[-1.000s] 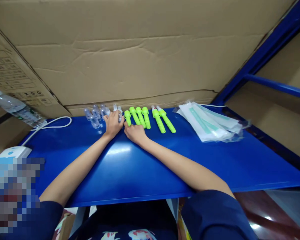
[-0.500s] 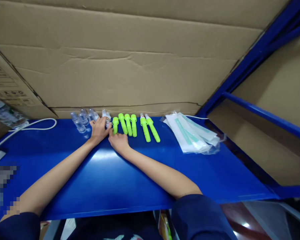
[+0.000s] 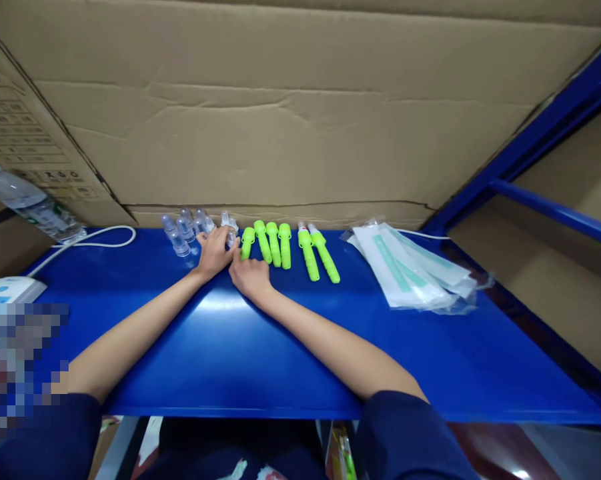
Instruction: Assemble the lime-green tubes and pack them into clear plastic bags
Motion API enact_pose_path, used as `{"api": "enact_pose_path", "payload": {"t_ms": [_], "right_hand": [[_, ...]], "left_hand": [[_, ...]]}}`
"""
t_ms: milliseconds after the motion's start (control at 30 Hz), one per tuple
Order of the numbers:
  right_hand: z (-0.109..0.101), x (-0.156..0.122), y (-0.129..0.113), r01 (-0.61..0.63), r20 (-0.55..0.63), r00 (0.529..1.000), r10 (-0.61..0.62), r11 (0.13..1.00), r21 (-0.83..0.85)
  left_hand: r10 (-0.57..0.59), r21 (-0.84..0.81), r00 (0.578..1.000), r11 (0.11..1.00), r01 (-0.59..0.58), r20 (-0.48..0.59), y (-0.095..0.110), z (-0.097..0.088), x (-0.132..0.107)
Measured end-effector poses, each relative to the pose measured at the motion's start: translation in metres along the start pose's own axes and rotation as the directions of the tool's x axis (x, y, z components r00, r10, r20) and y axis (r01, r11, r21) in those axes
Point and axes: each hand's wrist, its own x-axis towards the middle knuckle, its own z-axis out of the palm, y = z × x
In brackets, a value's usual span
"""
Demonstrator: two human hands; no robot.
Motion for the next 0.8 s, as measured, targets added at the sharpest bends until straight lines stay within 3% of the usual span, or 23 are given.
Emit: {"api": "enact_pose_path", "payload": {"t_ms": [400, 800], "right_hand": [[0.006, -0.005, 0.002, 0.019, -0.069, 0.997, -0.021, 0.999, -0.027], [-0.009, -0.005, 0.001, -0.021, 0.027, 0.999, 0.021, 1.0, 0.023]], "left_hand": [[0.033, 0.019, 0.999, 0.999, -0.033, 0.011, 0.002, -0.001, -0.001], [0.055, 0.058, 0.998, 0.997, -0.055, -0.008, 0.003, -0.002, -0.003]]}}
